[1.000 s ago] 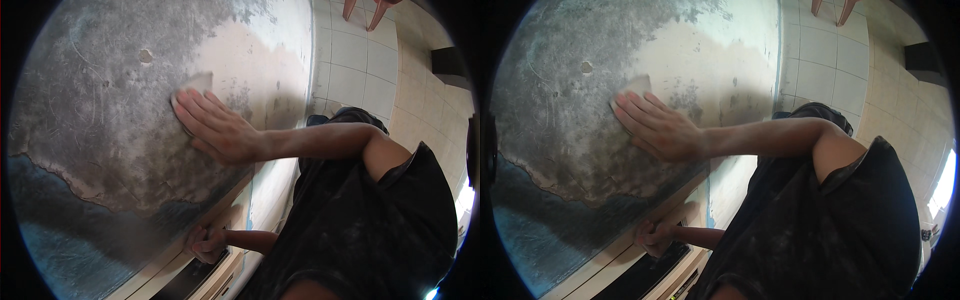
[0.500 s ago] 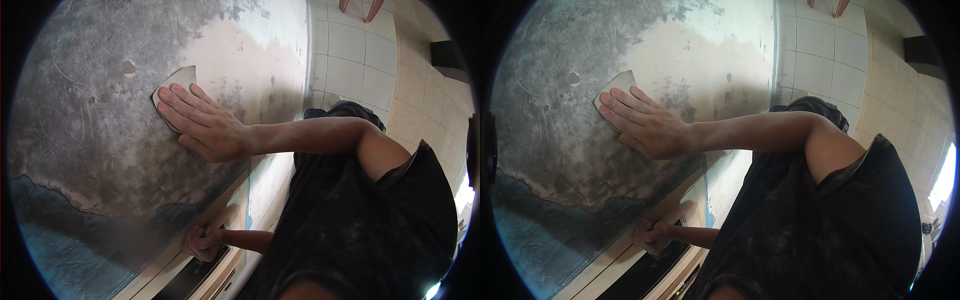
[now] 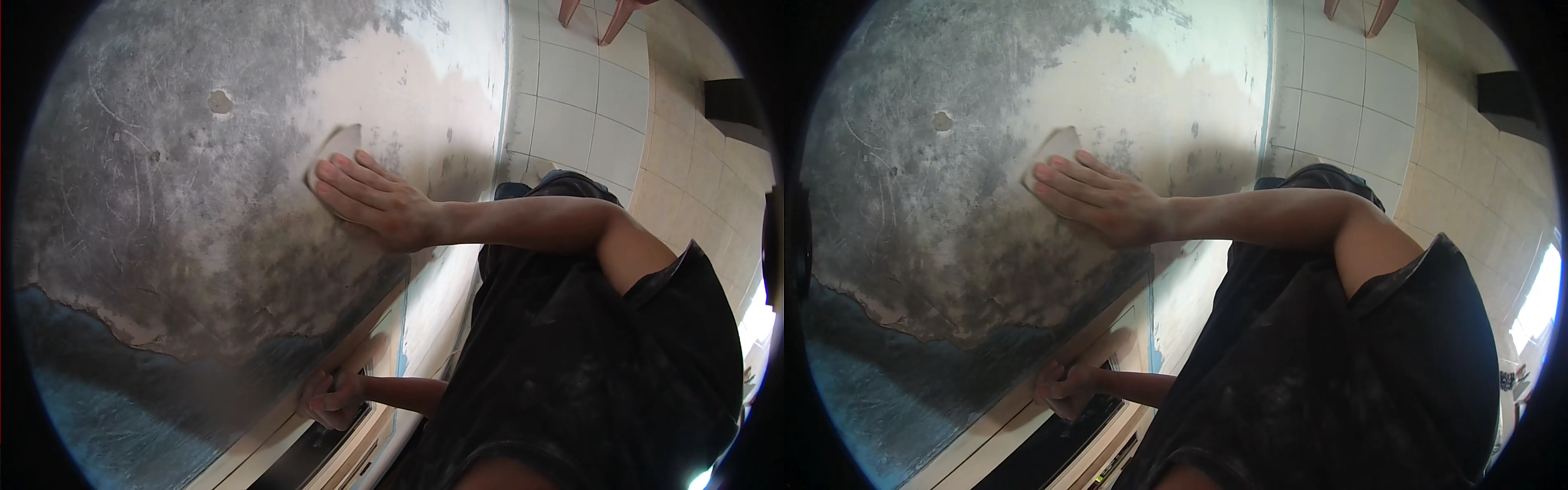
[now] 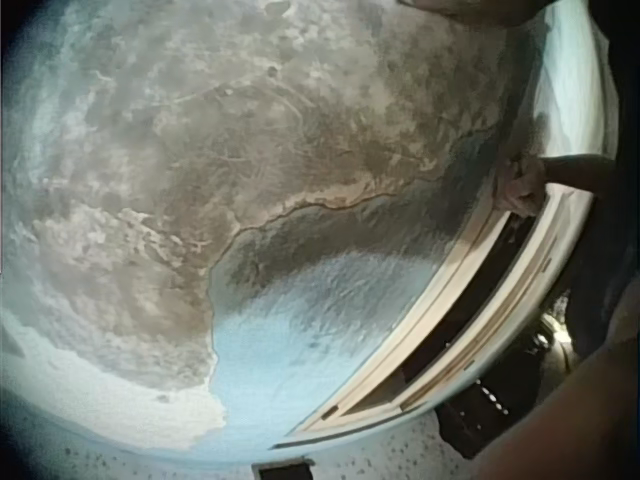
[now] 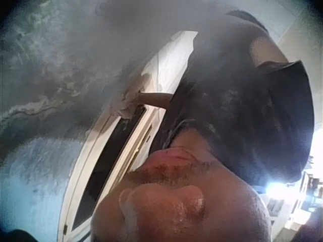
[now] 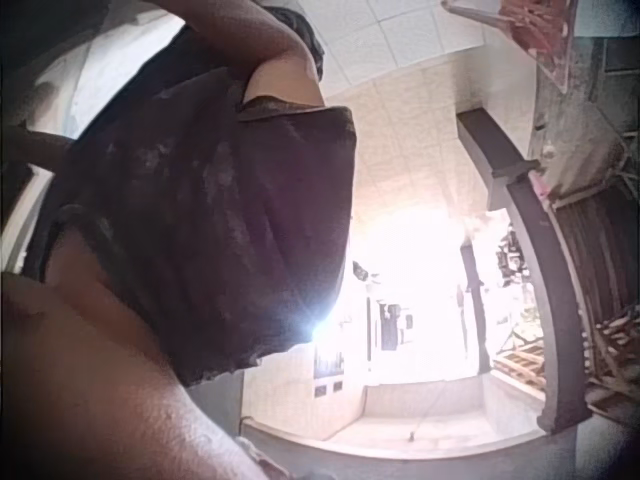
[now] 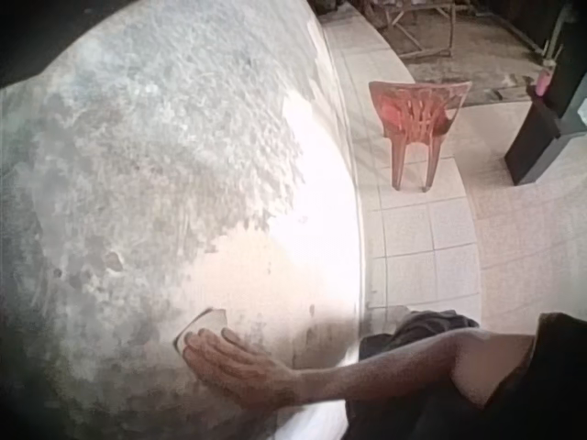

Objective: Sanding a wall to prepare it for painting or repair.

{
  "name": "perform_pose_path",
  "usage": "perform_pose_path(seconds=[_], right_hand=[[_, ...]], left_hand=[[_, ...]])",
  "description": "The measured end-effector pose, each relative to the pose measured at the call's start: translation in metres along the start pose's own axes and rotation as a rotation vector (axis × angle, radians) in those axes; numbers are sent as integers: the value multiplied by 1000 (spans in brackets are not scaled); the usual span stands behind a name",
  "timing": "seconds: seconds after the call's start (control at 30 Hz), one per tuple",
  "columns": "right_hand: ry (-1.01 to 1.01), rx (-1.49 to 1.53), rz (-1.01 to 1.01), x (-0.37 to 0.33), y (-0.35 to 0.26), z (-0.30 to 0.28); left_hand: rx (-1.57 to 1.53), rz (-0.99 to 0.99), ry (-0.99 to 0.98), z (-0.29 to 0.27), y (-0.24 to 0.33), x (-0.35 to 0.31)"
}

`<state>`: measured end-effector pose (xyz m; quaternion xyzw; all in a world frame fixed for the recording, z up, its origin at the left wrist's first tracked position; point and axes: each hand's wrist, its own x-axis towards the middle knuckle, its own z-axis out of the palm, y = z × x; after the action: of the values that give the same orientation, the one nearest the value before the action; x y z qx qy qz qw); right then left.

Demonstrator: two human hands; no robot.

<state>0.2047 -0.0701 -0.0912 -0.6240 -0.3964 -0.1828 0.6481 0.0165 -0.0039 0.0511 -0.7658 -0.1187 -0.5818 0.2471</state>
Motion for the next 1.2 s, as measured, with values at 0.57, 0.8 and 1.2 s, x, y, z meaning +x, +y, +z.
perform_pose_path(seconds=[0.57,0.8,1.2], right_hand=[[-43,119,-76,40,10,-7],[-84,7,-93,-7,41,-10],[-24,-186,-14,8,18,-2]], left_hand=[[-15,-23,12,-5,-7,-5],[-23,-29,-11,-1,-2,-3],[-8,-50,-4,-4,-3,-5]])
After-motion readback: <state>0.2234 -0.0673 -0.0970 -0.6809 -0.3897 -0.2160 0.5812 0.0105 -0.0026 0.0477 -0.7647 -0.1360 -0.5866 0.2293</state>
